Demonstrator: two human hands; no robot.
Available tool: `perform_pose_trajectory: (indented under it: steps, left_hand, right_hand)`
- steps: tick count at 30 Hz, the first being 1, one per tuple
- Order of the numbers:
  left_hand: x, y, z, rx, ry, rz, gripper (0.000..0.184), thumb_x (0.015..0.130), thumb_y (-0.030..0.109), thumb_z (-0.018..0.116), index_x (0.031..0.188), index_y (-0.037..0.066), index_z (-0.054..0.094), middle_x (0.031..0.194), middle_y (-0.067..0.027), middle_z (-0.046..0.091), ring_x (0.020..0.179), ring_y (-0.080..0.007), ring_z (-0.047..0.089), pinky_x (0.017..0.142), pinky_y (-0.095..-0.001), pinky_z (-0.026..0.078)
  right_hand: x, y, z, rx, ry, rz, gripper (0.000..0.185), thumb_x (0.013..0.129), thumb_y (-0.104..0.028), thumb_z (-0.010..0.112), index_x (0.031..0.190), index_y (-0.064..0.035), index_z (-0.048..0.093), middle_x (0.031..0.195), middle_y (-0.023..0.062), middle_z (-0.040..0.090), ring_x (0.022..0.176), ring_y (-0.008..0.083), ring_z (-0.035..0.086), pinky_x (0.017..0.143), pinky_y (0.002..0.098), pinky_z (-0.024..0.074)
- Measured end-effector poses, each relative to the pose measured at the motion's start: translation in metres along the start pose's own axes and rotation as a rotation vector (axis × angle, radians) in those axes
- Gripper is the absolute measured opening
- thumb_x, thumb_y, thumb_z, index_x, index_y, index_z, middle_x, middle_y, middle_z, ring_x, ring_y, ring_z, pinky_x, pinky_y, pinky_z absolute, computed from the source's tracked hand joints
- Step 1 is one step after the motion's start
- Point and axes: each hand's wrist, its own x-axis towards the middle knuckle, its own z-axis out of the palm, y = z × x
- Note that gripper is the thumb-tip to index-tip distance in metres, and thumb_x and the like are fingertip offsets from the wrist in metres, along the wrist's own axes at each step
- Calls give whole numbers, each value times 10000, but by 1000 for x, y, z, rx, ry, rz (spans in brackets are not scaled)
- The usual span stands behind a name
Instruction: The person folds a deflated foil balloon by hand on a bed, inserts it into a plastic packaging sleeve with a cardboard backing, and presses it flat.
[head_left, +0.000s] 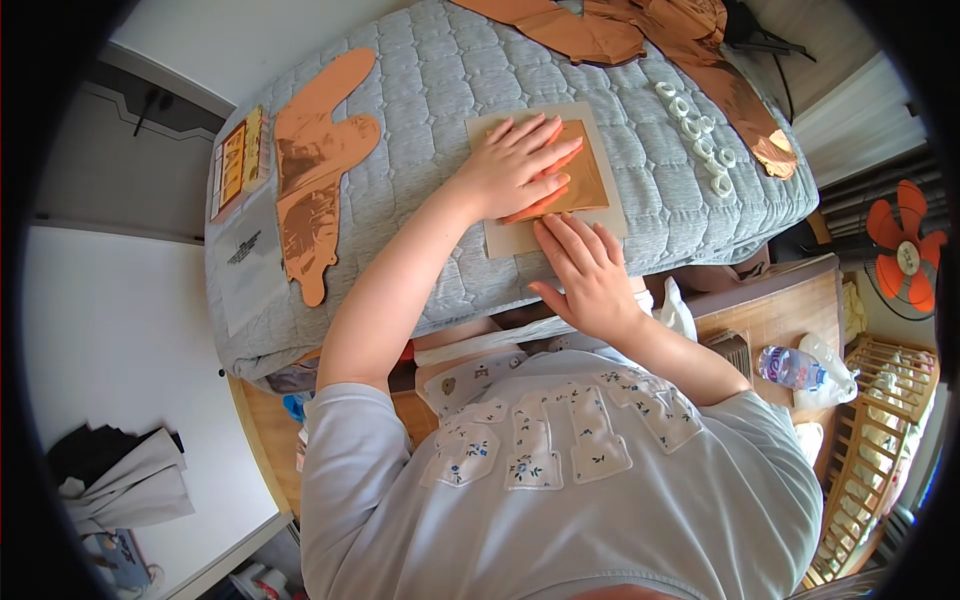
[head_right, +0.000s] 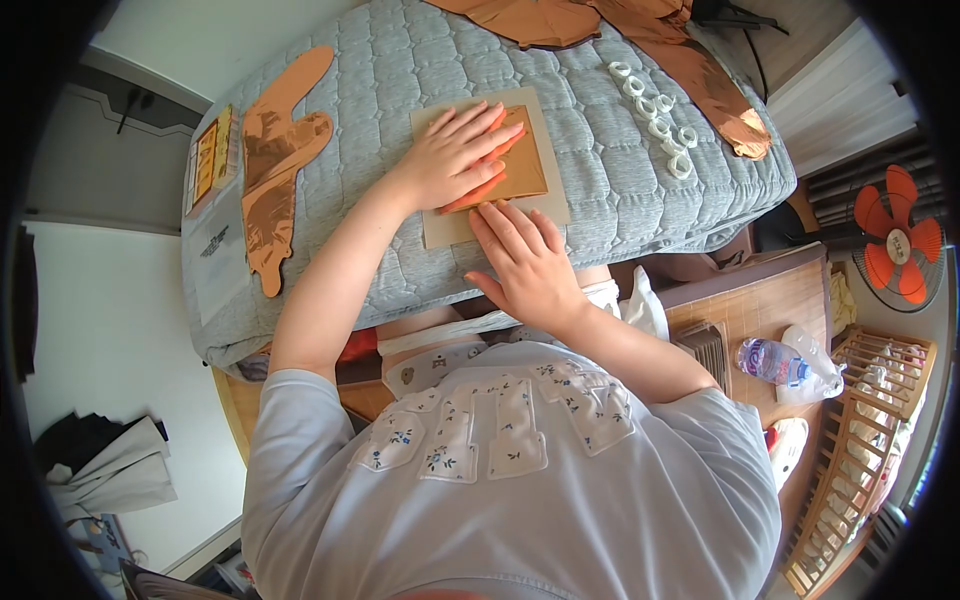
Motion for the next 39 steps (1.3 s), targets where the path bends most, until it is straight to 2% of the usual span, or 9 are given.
perform_pose_trajectory:
  steps: [11,22,25,35,39]
  left_hand:
    - [0,2,-3,-11,-22,-19,549,1051,458,467,1573,290,429,1625,-131,404,1530,-300,314,1237,-525,215]
    - [0,4,-3,4,-12,-4,574,1033,470,498,1564,260,441,1614,-152,412,1518,-321,330,1228,-536,225]
    - [0,4,-3,13,-11,0,580,1029,483,503,1560,256,447,1610,-154,417,1516,-322,333,1227,-540,226]
    - [0,7,-4,16,-7,-8,617,1006,515,543,1555,248,453,1601,-168,424,1513,-323,340,1224,-551,229]
    - [1,7,-5,13,-19,-3,680,981,589,548,1562,252,442,1609,-170,413,1520,-326,328,1227,-557,223]
  right_hand:
    - [0,-7,6,-54,-18,3,728,916,-446,687,1503,-62,492,1504,97,501,1416,256,450,1173,501,253]
    - [7,-20,7,-161,-54,87,760,939,-600,590,1524,-127,484,1515,71,464,1404,270,410,1152,576,213]
    - [9,-24,9,-189,-50,99,758,947,-635,555,1527,-152,485,1504,66,469,1383,291,409,1146,577,214]
    - [17,-30,17,-196,-14,136,741,914,-670,579,1465,-174,552,1470,79,482,1339,332,419,1125,561,251]
    - [17,-32,20,-208,-1,138,726,919,-656,584,1465,-180,553,1468,75,485,1350,334,413,1117,558,257]
